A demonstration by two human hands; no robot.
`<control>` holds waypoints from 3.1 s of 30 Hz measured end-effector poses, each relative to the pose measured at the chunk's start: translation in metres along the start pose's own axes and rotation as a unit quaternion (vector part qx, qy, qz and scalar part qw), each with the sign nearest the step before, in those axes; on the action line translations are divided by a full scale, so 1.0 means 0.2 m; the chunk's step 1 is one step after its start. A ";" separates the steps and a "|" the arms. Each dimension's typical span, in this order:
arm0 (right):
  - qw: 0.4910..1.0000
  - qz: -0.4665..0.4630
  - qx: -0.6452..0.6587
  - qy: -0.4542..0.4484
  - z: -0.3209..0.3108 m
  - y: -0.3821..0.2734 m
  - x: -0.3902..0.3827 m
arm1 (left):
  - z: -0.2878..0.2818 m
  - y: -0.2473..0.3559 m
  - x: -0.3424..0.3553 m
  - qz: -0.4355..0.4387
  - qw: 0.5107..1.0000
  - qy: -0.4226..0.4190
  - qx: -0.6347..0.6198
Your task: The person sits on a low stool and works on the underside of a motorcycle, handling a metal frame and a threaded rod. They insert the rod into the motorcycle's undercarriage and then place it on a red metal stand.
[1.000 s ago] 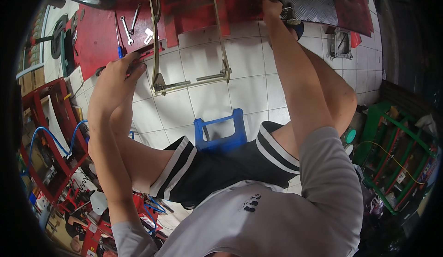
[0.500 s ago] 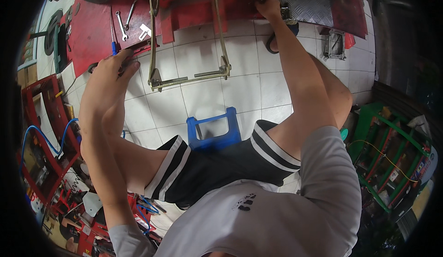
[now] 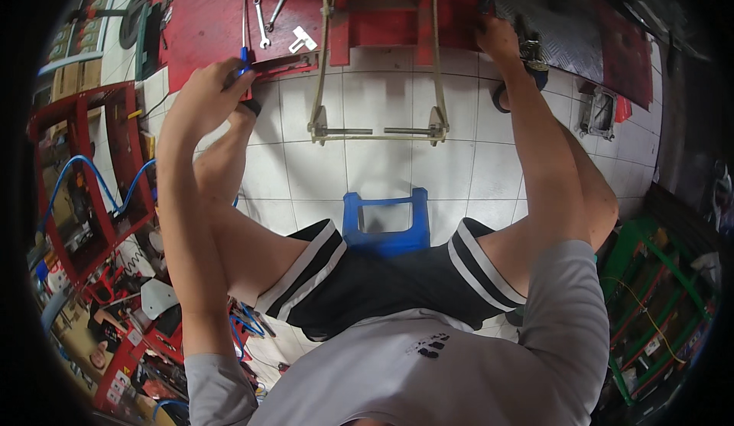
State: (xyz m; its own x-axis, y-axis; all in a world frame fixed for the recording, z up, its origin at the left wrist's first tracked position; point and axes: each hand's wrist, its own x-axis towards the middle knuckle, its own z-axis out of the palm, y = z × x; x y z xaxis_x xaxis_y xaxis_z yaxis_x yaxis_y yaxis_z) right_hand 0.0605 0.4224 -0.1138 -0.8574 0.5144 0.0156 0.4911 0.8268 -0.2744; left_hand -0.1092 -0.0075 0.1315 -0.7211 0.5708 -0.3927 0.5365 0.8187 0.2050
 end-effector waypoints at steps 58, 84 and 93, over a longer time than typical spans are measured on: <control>0.466 0.092 0.878 -0.050 -1.33 -0.09 -0.45 | -0.31 0.78 -0.01 0.263 0.800 0.152 -0.517; 0.444 0.108 0.885 0.087 -1.52 0.08 -0.55 | 1.25 1.52 1.08 0.035 0.985 0.131 -0.105; 0.449 0.111 0.879 0.111 -1.54 0.07 -0.56 | 1.25 1.53 1.00 0.119 0.977 0.147 -0.097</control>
State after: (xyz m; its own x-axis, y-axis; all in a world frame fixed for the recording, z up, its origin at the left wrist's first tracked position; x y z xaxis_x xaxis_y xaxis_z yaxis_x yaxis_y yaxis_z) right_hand 0.2113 0.4464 0.1763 -0.6847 0.7115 -0.1581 -0.4880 -0.6087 -0.6255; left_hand 0.0202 0.3418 -0.1087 -0.6954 0.7172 -0.0449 0.6322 0.6403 0.4364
